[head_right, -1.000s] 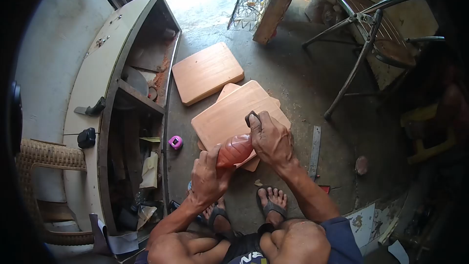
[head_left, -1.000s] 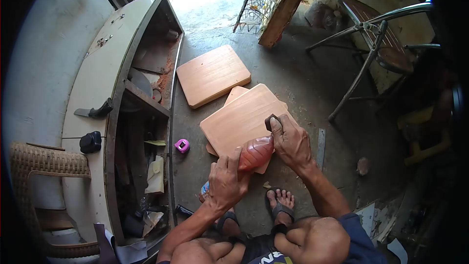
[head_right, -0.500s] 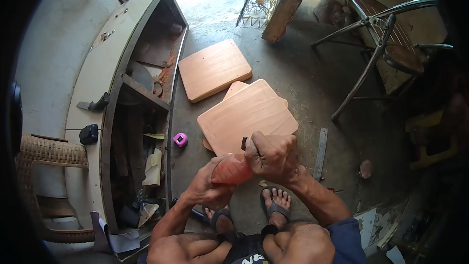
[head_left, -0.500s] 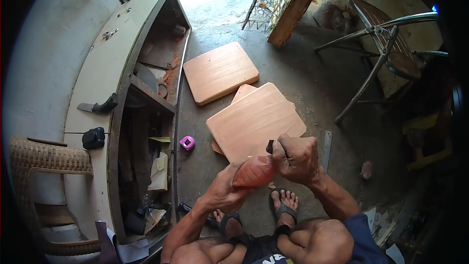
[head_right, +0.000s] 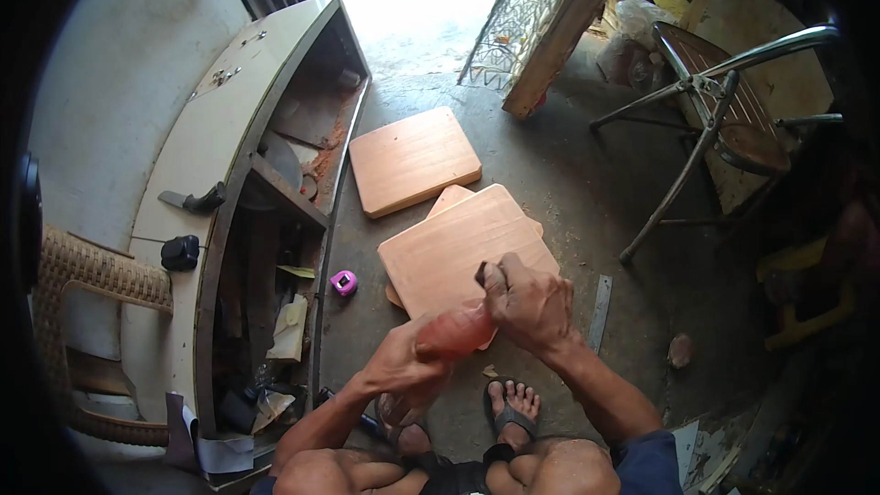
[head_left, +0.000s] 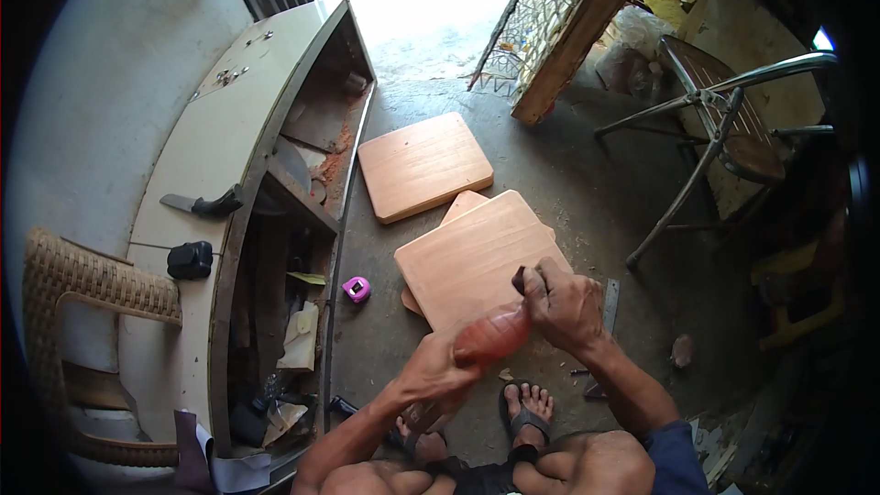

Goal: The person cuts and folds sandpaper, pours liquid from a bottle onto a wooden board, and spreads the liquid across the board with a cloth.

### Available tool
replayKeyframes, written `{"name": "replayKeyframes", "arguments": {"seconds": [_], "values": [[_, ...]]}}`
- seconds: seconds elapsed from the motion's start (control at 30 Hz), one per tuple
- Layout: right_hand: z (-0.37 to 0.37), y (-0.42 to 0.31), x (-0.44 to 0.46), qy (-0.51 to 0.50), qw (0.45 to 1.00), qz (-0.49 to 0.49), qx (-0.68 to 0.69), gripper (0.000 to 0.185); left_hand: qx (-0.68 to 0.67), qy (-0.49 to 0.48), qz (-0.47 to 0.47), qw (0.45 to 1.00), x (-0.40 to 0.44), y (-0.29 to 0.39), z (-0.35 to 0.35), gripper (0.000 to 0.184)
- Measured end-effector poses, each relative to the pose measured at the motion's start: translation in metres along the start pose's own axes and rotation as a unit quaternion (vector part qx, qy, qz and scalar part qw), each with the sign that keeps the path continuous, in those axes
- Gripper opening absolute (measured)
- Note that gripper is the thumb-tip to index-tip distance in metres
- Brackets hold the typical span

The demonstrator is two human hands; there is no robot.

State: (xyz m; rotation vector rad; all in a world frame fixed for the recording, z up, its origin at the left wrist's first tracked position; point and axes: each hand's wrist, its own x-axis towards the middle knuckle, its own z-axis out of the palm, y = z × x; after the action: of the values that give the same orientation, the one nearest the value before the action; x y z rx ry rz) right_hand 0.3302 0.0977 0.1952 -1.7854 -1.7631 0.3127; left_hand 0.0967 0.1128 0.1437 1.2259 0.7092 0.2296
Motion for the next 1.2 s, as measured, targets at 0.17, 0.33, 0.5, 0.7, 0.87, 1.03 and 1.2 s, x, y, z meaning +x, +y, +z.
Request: {"name": "replayKeyframes", "arguments": {"seconds": [0.17,0.33,0.5,0.7,0.87,1.03,1.2], "values": [[0.018,-0.006,-0.002,-0.047,0.976,0.210,-0.015,0.049,0.373,0.325,0.155,0.855,0.013,-0.011,0.030,0.075],[-0.003,-0.027,0.006,-0.009,0.984,0.173,-0.052,0.044,0.386,0.358,0.247,0.813,0.015,-0.002,0.033,0.086],[-0.007,-0.029,-0.001,0.035,0.998,0.046,0.033,0.035,0.326,0.316,0.268,0.850,0.007,0.007,0.025,0.085],[-0.025,-0.051,-0.002,0.007,0.988,-0.152,-0.014,0.032,0.027,0.037,0.295,0.954,-0.005,0.006,0.006,0.080],[-0.033,-0.062,-0.013,-0.072,0.970,-0.231,0.009,0.026,-0.134,-0.134,0.222,0.956,-0.012,-0.001,0.004,0.077],[-0.030,-0.072,-0.014,-0.072,0.946,-0.313,0.042,0.026,-0.117,-0.222,0.153,0.956,-0.010,0.000,0.009,0.071],[-0.038,-0.081,-0.017,-0.141,0.927,-0.338,0.074,0.023,-0.121,-0.323,0.117,0.932,-0.001,-0.004,0.017,0.057]]}}
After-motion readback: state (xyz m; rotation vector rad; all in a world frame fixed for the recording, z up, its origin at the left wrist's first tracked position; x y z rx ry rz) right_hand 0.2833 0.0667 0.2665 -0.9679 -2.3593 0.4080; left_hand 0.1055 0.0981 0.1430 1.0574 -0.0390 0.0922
